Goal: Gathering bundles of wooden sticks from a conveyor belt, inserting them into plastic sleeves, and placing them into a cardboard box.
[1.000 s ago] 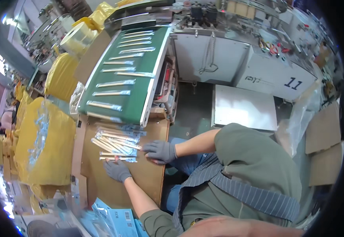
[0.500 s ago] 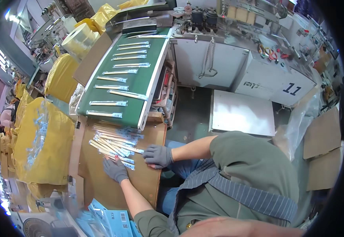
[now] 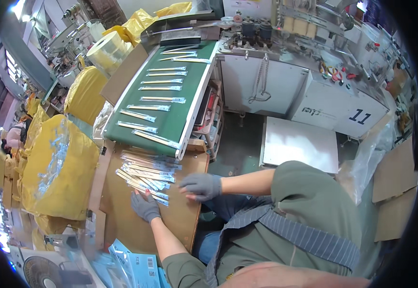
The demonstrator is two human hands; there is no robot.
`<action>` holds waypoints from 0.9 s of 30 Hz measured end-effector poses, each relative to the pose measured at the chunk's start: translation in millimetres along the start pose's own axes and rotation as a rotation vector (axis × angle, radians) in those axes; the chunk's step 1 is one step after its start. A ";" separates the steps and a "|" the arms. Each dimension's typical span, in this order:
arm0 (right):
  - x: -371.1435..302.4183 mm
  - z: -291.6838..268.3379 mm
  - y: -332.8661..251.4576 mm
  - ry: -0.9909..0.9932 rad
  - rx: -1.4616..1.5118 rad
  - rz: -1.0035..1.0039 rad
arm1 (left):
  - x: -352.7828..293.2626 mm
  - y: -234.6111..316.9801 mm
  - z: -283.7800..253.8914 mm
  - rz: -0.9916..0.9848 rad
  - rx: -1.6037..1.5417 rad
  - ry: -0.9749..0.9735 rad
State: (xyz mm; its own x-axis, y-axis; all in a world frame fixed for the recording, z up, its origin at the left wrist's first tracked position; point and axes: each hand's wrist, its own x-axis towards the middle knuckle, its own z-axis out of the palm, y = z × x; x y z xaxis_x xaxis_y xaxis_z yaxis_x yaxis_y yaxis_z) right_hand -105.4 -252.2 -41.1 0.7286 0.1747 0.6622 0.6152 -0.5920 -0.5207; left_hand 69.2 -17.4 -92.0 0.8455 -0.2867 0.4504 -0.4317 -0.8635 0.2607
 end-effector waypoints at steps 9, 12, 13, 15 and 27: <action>30.2 -124.8 108.5 0.669 -0.753 0.646 | 0.3 4.1 -2.0 0.009 0.025 -0.015; 46.8 -161.1 153.8 0.559 -0.724 0.853 | 1.2 15.5 -10.1 0.002 0.010 -0.010; 59.1 -175.0 159.8 0.533 -0.729 0.952 | 2.6 22.5 -14.7 -0.003 0.011 -0.012; 75.4 -191.0 178.8 0.501 -0.726 1.053 | 2.6 23.4 -16.8 -0.010 0.019 -0.016; 133.6 -177.9 217.8 0.087 -0.771 1.101 | -1.3 19.1 -5.5 -0.015 -0.002 -0.023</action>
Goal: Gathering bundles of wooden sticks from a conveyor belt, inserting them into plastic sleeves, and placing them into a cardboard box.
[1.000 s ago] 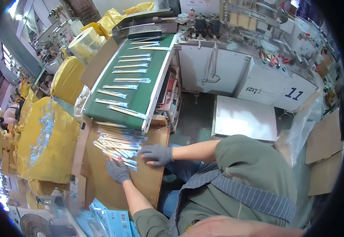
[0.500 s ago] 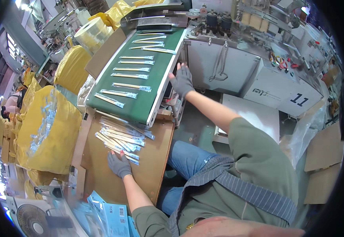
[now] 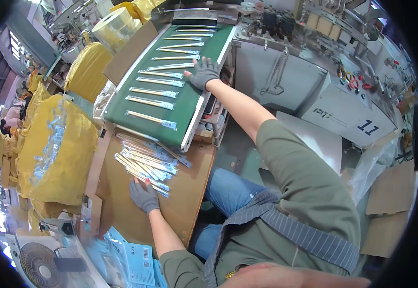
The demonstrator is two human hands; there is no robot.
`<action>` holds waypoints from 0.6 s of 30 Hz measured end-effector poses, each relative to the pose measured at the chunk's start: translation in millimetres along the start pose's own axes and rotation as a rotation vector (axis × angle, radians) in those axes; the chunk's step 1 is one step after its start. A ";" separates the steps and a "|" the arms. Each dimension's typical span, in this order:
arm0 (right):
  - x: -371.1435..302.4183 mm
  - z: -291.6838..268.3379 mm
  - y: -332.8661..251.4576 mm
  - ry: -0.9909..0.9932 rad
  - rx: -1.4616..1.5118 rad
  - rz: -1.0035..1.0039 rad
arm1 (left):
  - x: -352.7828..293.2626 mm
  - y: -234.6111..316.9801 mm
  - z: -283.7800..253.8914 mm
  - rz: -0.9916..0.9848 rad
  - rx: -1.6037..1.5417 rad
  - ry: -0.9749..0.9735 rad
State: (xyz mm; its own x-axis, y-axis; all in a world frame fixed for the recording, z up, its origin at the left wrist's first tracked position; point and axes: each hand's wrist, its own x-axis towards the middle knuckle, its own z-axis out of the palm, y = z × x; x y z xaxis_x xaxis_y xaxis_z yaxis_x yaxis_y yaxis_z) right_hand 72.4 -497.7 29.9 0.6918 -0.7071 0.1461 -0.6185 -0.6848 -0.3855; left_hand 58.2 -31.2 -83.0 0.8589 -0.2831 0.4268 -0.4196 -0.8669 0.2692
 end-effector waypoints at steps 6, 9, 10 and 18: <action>-1.1 13.6 -0.5 0.448 0.150 -0.130 | 5.2 -1.0 -1.0 0.018 -0.008 -0.009; -0.4 12.8 3.5 0.517 0.140 -0.118 | 6.1 4.5 -3.5 -0.005 -0.049 -0.006; -2.1 9.2 2.5 0.528 0.165 -0.112 | 5.6 5.8 -7.0 -0.002 -0.038 0.001; -13.4 19.5 -3.7 0.505 0.167 -0.117 | -3.0 -18.4 8.0 -0.035 -0.063 0.027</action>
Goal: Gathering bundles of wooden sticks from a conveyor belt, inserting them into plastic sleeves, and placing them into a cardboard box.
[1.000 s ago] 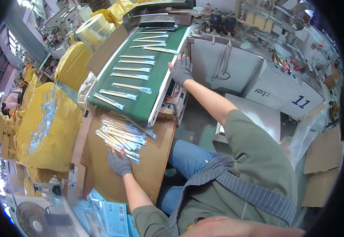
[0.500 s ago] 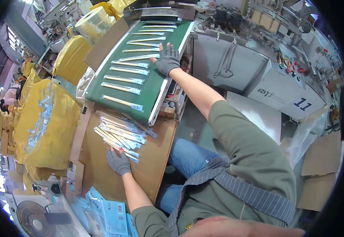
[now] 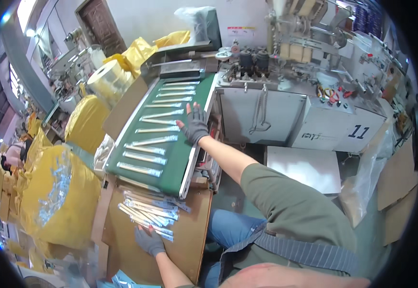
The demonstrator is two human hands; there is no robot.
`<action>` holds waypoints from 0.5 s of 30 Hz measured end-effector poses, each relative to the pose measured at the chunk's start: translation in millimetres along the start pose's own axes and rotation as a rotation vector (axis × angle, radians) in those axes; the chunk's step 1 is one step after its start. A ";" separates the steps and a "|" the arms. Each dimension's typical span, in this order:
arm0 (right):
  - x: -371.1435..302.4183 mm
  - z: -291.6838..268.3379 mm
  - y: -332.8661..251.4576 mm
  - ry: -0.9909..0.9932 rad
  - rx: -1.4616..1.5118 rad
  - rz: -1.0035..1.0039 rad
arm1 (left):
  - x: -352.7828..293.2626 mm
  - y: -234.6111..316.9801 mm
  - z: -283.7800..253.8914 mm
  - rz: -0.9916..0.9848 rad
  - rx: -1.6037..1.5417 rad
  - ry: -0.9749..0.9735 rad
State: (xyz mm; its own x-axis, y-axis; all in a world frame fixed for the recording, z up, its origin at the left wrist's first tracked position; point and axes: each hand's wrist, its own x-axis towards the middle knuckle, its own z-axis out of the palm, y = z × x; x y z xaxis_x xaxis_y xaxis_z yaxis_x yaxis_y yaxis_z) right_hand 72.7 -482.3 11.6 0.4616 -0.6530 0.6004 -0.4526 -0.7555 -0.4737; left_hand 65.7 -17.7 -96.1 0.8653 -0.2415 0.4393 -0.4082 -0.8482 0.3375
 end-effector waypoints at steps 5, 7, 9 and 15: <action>2.7 -0.6 0.0 0.020 0.005 -0.008 | 3.6 1.8 -2.8 -0.017 -0.004 -0.023; 3.8 -1.9 0.3 0.020 0.007 -0.012 | 4.7 1.7 -1.4 -0.128 0.096 0.023; 4.3 -3.1 -0.4 0.019 0.009 -0.018 | 4.7 3.4 -2.2 -0.191 0.133 0.069; -0.2 -9.4 -4.7 -0.059 0.004 -0.015 | -1.4 -10.1 4.6 -0.251 0.203 0.111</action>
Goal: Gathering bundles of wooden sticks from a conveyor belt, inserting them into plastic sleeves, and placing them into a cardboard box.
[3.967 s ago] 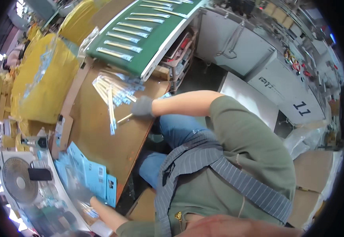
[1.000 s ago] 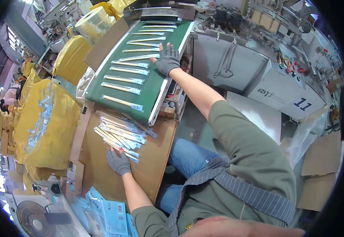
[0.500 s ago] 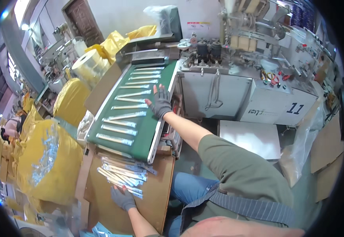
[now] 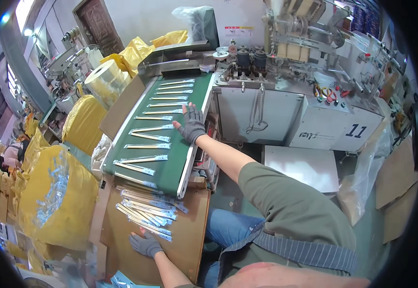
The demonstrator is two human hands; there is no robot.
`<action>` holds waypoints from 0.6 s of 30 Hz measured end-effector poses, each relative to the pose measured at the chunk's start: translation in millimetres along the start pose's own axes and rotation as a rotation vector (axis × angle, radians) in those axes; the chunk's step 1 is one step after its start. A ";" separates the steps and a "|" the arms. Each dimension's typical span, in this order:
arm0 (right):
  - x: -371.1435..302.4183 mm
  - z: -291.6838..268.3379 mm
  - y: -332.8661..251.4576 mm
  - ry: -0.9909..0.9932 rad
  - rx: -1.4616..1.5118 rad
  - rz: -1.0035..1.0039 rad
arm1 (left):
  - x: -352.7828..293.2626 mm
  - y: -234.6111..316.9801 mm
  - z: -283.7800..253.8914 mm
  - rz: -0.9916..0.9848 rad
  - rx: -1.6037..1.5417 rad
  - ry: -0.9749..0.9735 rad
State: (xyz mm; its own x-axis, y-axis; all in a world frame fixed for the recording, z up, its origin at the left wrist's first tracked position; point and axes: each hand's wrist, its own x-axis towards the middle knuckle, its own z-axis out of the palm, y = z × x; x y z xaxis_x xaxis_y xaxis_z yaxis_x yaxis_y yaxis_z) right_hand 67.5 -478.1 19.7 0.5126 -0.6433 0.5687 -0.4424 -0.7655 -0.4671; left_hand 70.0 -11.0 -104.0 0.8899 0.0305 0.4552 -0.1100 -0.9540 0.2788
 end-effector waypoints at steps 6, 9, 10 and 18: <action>0.9 5.5 3.9 -0.011 -0.014 -0.011 | 1.8 9.5 -6.2 0.015 0.007 0.016; 3.7 -1.3 7.5 -0.033 -0.031 -0.037 | 2.9 16.1 -7.9 0.059 -0.014 0.055; 4.4 1.1 9.1 -0.032 -0.040 -0.051 | 4.8 16.7 -6.5 0.074 -0.009 0.066; 57.7 29.7 13.1 -0.359 -0.103 0.038 | 3.1 17.1 -15.5 0.026 -0.012 -0.008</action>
State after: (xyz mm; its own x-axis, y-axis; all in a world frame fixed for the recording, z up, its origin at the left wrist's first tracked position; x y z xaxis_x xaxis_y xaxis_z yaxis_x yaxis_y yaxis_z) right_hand 113.1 -525.7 26.3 0.7120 -0.6481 0.2702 -0.5280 -0.7479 -0.4024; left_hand 64.0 -22.5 -84.7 0.8900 0.0038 0.4560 -0.1378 -0.9510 0.2769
